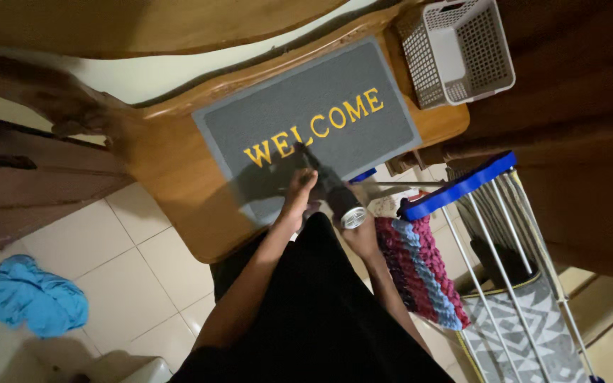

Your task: The person uses a handheld vacuum cleaner to clean a grey welcome mat placed on a wooden table. They systematically vacuum the mat's surface, then flip it over to clean the underside, and finally return it to its original position.

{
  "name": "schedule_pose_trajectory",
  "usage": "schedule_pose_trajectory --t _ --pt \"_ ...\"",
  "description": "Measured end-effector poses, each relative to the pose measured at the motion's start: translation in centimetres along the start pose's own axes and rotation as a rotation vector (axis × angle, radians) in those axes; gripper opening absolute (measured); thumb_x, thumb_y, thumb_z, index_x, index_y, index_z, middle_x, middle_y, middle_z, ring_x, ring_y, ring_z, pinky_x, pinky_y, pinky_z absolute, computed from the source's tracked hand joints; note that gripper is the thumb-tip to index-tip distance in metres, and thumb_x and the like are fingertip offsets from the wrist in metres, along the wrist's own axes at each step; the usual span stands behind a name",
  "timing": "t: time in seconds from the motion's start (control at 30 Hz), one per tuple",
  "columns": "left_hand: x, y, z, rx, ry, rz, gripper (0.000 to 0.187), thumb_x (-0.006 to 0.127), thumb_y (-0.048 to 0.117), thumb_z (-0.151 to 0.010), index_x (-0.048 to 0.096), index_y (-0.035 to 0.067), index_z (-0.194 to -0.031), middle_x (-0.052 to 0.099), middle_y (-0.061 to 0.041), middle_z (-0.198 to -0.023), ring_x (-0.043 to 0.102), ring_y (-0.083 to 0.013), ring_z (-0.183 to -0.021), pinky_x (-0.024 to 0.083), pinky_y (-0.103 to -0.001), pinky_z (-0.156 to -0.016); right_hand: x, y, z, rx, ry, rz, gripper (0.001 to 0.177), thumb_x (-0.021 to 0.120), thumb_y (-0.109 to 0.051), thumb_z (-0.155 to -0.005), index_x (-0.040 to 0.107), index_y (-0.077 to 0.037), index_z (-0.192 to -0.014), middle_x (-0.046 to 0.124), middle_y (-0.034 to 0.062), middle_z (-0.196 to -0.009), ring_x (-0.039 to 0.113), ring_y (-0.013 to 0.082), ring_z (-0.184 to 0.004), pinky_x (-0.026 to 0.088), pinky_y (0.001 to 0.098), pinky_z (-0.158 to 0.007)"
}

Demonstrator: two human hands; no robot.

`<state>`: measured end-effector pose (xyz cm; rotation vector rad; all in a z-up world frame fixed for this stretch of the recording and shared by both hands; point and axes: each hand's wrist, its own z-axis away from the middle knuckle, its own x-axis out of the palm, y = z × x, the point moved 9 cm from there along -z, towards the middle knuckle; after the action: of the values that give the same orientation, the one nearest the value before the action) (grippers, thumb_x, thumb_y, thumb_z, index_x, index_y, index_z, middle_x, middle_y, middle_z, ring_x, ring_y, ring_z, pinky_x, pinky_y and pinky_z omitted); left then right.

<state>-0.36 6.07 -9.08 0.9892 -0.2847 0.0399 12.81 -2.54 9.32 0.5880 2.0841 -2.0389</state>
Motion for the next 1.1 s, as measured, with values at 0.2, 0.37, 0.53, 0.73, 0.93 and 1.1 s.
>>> schedule_pose_trajectory --t 0.2,0.37,0.53,0.73,0.93,1.1 --pt "0.7 2.8 3.1 -0.212 -0.15 0.012 0.072 0.069 0.054 -0.089 0.049 0.025 -0.152 0.062 -0.01 -0.096 0.065 -0.0165 -0.073 0.055 -0.034 -0.066 0.8 0.4 1.7 0.229 0.123 0.176 0.064 0.076 -0.006 -0.084 0.055 -0.002 -0.144 0.076 0.0174 -0.119 0.076 0.0233 -0.111 0.058 0.0345 -0.093" --pt "1.1 6.6 6.1 -0.193 -0.237 -0.051 0.072 0.07 0.053 -0.089 0.047 0.028 -0.152 0.063 -0.007 -0.101 0.067 -0.0149 -0.078 0.057 -0.031 -0.067 1.8 0.7 2.5 0.194 0.174 0.15 0.071 0.075 -0.005 -0.082 0.048 0.0 -0.148 0.073 0.0179 -0.121 0.074 0.0245 -0.11 0.058 0.035 -0.09" --pt "-0.5 5.7 4.3 0.032 -0.181 0.063 0.057 0.076 0.042 -0.091 0.059 0.016 -0.139 0.066 0.0 -0.121 0.063 -0.0123 -0.111 0.051 -0.029 -0.094 6.0 1.7 3.6 0.13 0.002 -0.036 0.07 0.079 -0.006 -0.082 0.052 0.001 -0.146 0.071 0.0164 -0.13 0.07 0.0237 -0.116 0.055 0.0351 -0.1" --pt "-2.1 4.5 4.7 -0.075 -0.091 0.35 0.039 0.081 0.027 -0.086 0.067 0.012 -0.118 0.065 -0.003 -0.114 0.062 -0.0149 -0.104 0.052 -0.031 -0.089 7.4 1.4 4.5 0.076 -0.028 -0.121 0.073 0.078 -0.002 -0.08 0.047 0.003 -0.146 0.062 0.0175 -0.14 0.061 0.0236 -0.129 0.047 0.0363 -0.11" --pt "-1.3 5.3 6.0 -0.078 -0.158 0.43 0.031 0.08 0.02 -0.087 0.068 0.013 -0.115 0.065 -0.004 -0.111 0.062 -0.0157 -0.101 0.052 -0.032 -0.086 7.6 2.8 5.5 0.224 -0.022 -0.05 0.065 0.078 -0.003 -0.083 0.054 0.001 -0.143 0.07 0.0152 -0.135 0.069 0.0225 -0.122 0.053 0.0347 -0.106" --pt "-3.9 3.4 6.1 -0.087 -0.089 0.515 0.028 0.078 0.012 -0.086 0.067 0.015 -0.111 0.066 -0.002 -0.11 0.063 -0.0152 -0.103 0.053 -0.032 -0.088 8.8 -0.4 5.1 0.143 -0.081 -0.076 0.074 0.081 -0.003 -0.079 0.049 0.002 -0.146 0.065 0.0168 -0.139 0.064 0.0231 -0.126 0.051 0.0355 -0.109"
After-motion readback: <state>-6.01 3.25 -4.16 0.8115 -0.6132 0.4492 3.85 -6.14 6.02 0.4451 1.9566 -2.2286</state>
